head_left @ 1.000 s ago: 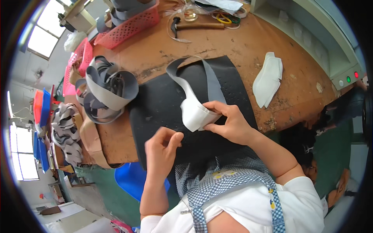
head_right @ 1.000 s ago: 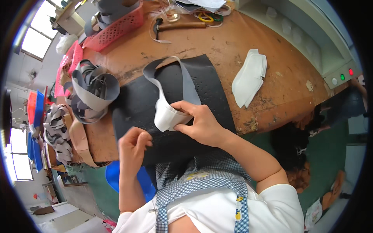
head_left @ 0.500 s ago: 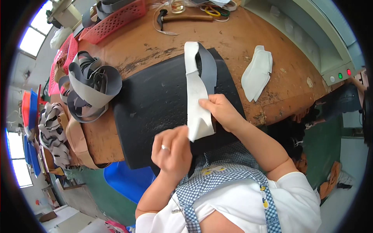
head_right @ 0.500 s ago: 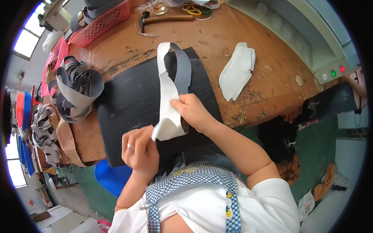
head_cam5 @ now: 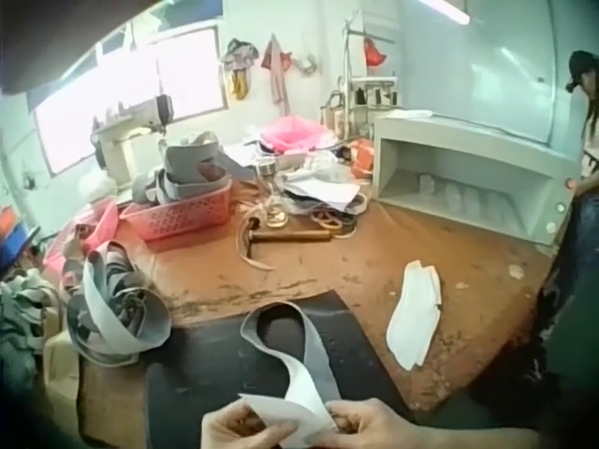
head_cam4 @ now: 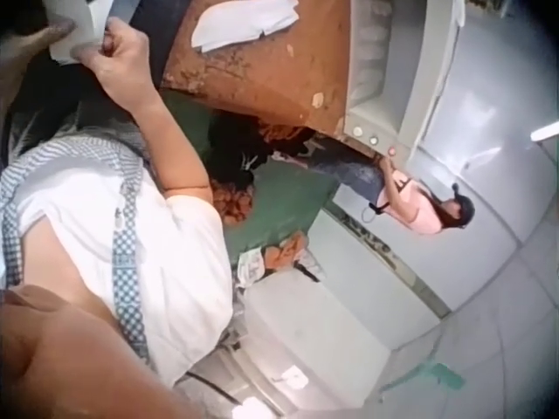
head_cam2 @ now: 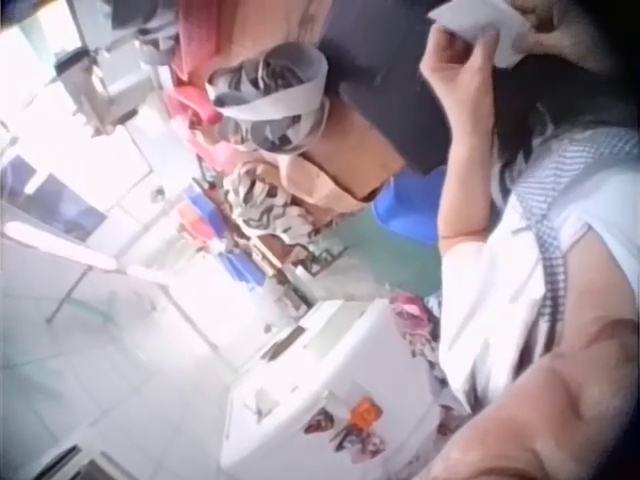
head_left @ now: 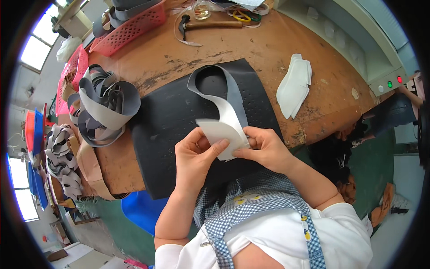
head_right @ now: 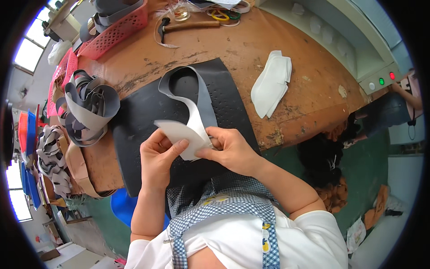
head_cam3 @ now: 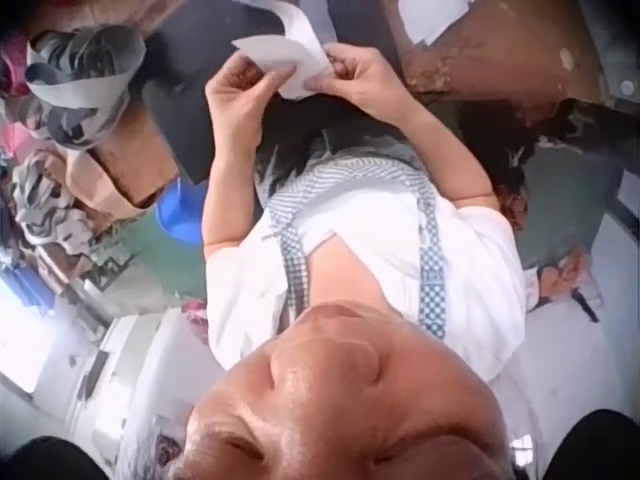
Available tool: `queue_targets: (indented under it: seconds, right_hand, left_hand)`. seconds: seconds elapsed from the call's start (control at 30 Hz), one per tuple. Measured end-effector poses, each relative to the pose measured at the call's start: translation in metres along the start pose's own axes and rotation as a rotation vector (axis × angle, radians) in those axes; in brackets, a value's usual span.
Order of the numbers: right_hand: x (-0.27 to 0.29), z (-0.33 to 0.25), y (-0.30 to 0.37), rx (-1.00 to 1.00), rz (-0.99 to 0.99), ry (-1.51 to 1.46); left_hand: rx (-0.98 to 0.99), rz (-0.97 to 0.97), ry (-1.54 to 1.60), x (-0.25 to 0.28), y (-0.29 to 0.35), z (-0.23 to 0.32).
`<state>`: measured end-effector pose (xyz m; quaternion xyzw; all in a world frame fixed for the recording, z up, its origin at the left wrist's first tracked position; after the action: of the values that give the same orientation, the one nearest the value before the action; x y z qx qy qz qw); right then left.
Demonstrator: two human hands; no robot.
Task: Aligning and sticking reinforcement strips and components onto shoe upper parts at a factory workbench.
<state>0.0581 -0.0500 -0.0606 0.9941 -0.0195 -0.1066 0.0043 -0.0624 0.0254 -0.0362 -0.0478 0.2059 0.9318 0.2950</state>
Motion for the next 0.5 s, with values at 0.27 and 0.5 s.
queue_targets:
  seconds: [0.27,0.5]
  right_hand:
    - [0.000,0.001,-0.001,0.027,-0.032,0.130]
    - [0.002,0.009,0.001,-0.001,-0.015,0.186]
  left_hand:
    - [-0.164,0.095,-0.125,0.006,-0.009,0.010]
    - [-0.034,0.049,-0.074,0.002,-0.020,-0.002]
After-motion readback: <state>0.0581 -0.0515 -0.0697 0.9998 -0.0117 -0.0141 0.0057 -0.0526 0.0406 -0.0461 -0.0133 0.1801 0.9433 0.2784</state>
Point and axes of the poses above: each hand's wrist, its own y-axis away from the middle knuckle, its own x-axis out of the back of the hand, z = x × y, the point moved 10 cm from there along -y, towards the middle knuckle, and after that the axes turned 12 degrees about x, right-handed, at the moved point
